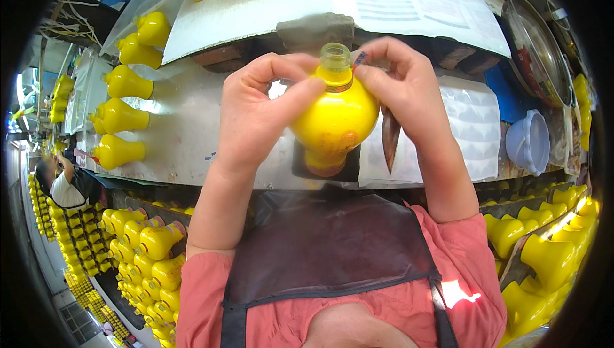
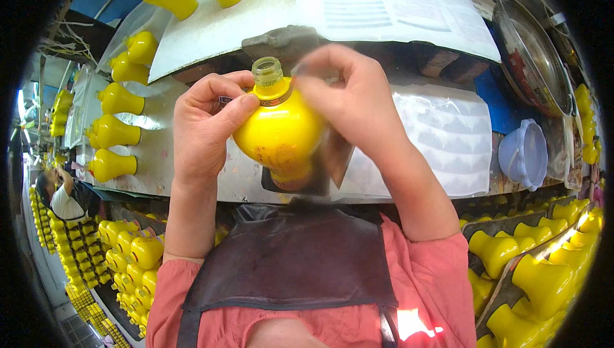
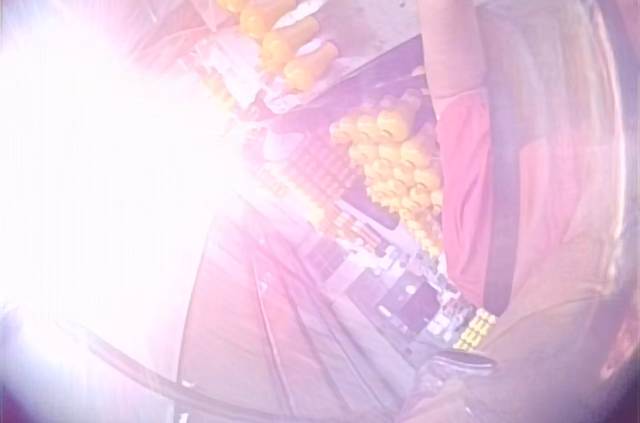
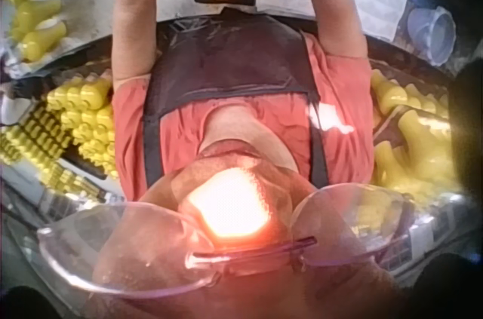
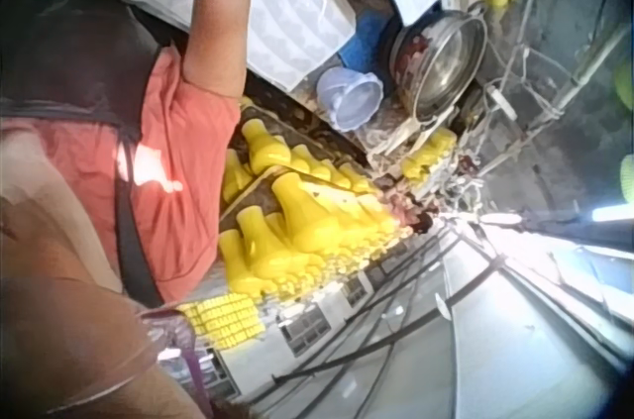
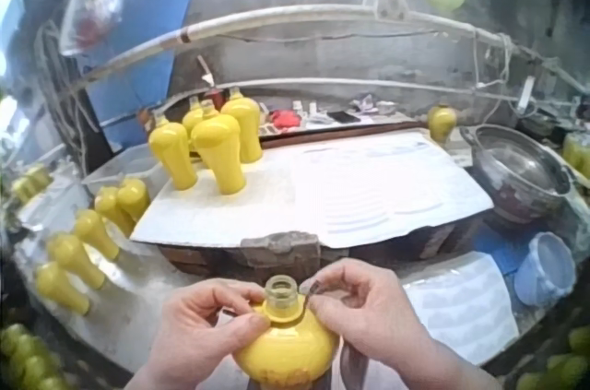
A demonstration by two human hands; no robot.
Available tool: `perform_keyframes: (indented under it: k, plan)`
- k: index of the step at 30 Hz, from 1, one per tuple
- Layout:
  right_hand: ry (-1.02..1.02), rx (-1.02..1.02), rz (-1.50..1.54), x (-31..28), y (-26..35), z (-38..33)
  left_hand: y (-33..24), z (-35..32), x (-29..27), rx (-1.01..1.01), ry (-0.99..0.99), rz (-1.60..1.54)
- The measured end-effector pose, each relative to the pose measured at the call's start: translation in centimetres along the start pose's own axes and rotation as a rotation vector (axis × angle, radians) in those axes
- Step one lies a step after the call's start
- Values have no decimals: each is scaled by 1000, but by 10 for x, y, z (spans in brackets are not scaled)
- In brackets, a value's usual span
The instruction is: The person picks up a yellow ceramic vase, applies a decorative sticker label to its side, and smooths it with a cloth. The person then applies a second label to the neck of the vase and smooths it as well.
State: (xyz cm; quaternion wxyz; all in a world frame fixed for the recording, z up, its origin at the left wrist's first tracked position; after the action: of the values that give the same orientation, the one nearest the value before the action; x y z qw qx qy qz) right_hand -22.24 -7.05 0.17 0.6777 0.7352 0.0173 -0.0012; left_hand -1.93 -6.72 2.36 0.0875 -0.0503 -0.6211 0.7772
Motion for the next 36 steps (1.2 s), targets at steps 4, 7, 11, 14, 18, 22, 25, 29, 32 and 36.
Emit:
perform_keyframes:
  k: [4, 7, 11, 14, 18, 22, 25, 29, 32, 36]
  plan:
    - [3, 8, 103, -9, 8, 9, 0, -1, 0, 12, -1, 23]
    - [161, 73, 10, -13, 12, 5, 1, 0, -1, 21, -1, -3]
    - [312, 72, -95, -6, 11, 4, 3, 2, 0, 7, 9, -16]
    - [273, 8, -124, -6, 12, 9, 2, 2, -1, 3, 15, -14]
    - [305, 26, -129, -5, 12, 13, 1, 3, -4, -5, 36, 1]
    - [328, 78, -166, -6, 13, 12, 1, 4, -6, -23, 48, -20]
    - [325, 120, -176, -5, 12, 11, 2, 5, -7, -26, 57, -46]
    - [317, 41, -54, -2, 13, 10, 2, 7, -9, -19, 63, -21]
    - [315, 46, -32, 1, 9, 12, 3, 7, -10, -17, 68, -16]
    - [337, 28, -74, 2, 12, 12, 5, 9, -12, -26, 65, -3]
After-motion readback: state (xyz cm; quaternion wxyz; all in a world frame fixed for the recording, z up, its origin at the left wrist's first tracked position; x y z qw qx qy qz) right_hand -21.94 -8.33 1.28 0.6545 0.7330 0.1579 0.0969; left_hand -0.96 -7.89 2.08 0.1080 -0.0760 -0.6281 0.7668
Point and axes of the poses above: each hand's wrist, its own z-axis towards the middle knuckle, its own x-axis out of the palm, y = z × x, the point moved 5 cm from there along z, towards the middle knuckle, and after that the axes turned 7 degrees about x, right-handed, at the moved point
